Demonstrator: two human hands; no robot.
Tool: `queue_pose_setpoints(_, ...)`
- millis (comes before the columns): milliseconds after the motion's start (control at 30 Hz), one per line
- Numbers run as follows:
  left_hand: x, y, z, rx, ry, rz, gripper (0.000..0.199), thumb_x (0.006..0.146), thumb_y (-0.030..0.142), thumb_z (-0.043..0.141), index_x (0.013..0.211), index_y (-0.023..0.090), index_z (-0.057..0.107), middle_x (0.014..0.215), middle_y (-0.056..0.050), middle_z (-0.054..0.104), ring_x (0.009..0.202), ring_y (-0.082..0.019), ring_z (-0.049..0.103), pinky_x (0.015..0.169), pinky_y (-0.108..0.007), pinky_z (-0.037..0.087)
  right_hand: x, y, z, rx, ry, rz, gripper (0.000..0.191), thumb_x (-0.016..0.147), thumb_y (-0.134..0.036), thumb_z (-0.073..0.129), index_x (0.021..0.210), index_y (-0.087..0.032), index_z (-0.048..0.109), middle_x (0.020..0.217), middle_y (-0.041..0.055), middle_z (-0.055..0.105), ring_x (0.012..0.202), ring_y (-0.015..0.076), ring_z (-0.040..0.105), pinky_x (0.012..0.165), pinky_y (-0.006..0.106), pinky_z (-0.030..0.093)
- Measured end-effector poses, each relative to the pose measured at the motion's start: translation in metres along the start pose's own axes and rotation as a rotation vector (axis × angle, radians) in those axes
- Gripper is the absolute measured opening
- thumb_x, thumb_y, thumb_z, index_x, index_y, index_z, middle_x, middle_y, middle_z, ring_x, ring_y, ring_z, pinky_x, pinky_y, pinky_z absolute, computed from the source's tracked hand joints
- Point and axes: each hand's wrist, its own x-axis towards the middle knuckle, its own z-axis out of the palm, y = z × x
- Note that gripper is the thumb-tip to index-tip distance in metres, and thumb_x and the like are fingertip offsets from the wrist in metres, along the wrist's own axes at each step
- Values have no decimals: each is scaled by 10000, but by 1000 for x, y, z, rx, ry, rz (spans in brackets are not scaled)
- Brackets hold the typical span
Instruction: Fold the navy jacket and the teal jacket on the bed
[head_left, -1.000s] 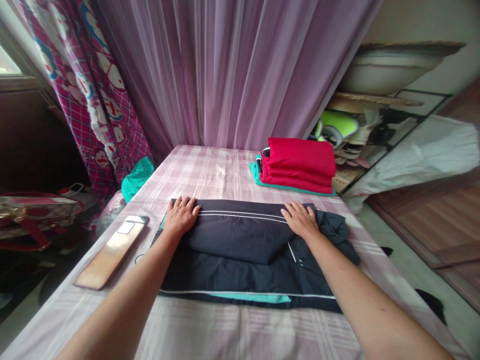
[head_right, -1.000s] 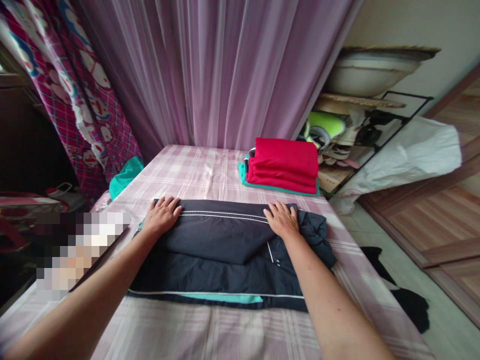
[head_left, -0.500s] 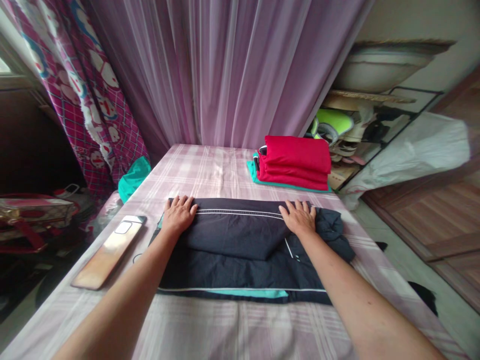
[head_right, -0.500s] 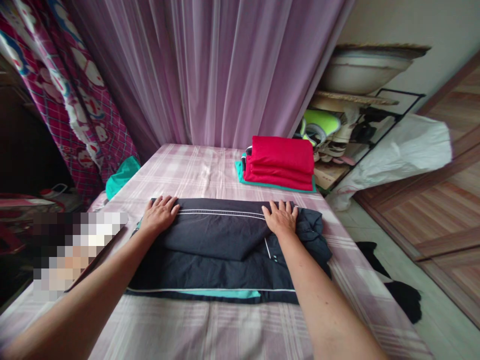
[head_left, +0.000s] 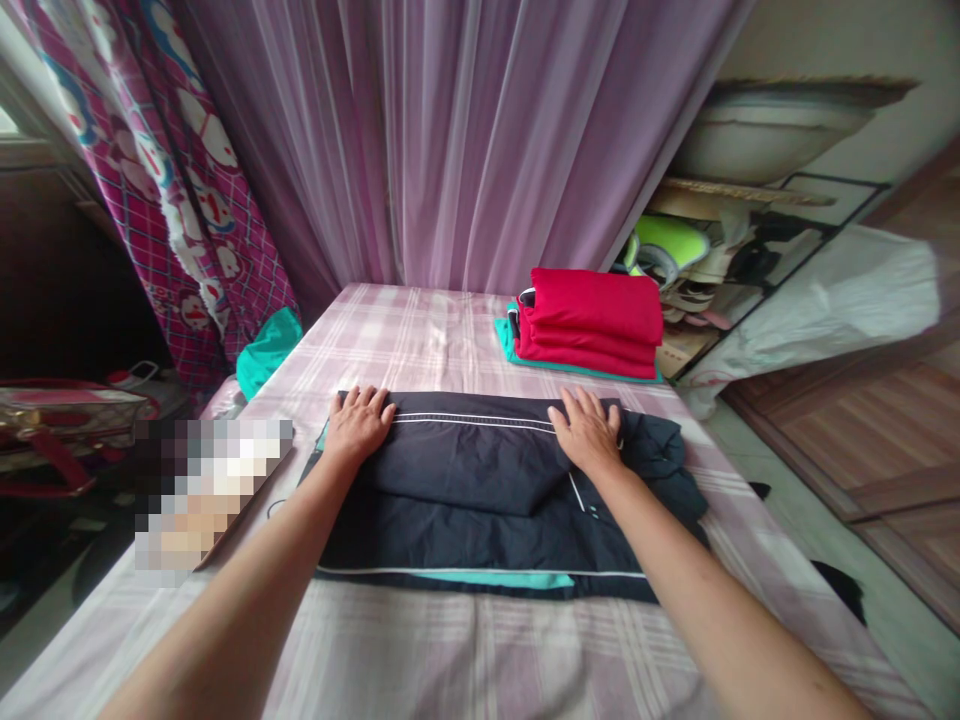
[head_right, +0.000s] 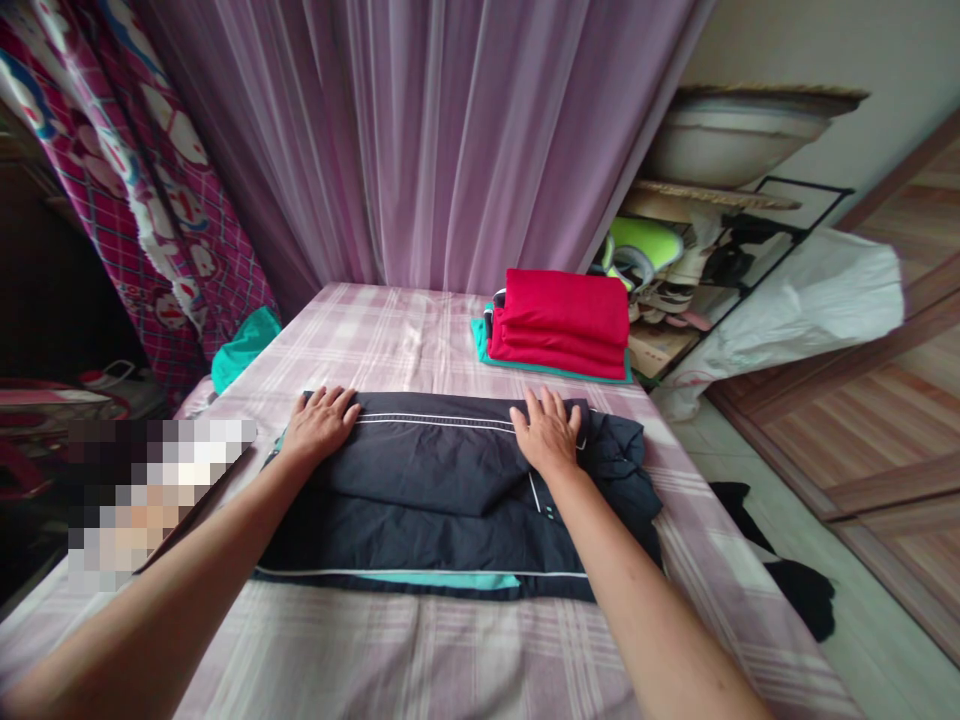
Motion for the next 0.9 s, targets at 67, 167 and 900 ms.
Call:
queue_pose_setpoints(67,0,0,-1,0,1,1,523,1001,461,295,1417,246,528,1476,-85,543,1419,-332,385,1160,-554,249,-18,-17,-3,61,30,-157,567,1018,-450,295,1537,-247,402,1602,120,376,1474,302,303,1171,603,209)
queue_pose_setpoints(167,0,1,-2,-3,-6,-5,513,1000,463,299,1410,261,532,1479,-80,540,1421,-328,384,1158,-553,256,-48,-38,-2,90,-58,-396,568,1004,-492,363,1531,-284,414,1620,98,349,1489,291,284,1189,575,195)
queue_pose_setpoints(900,1,-1,3,19,18,9,514,1001,467,295,1405,254,531,1457,-87,558,1393,-311,409,1156,-535,260,-84,-65,-7,180,-189,-461,555,1003,-527,409,1500,-287,464,1617,105,352,1504,281,268,1202,583,179)
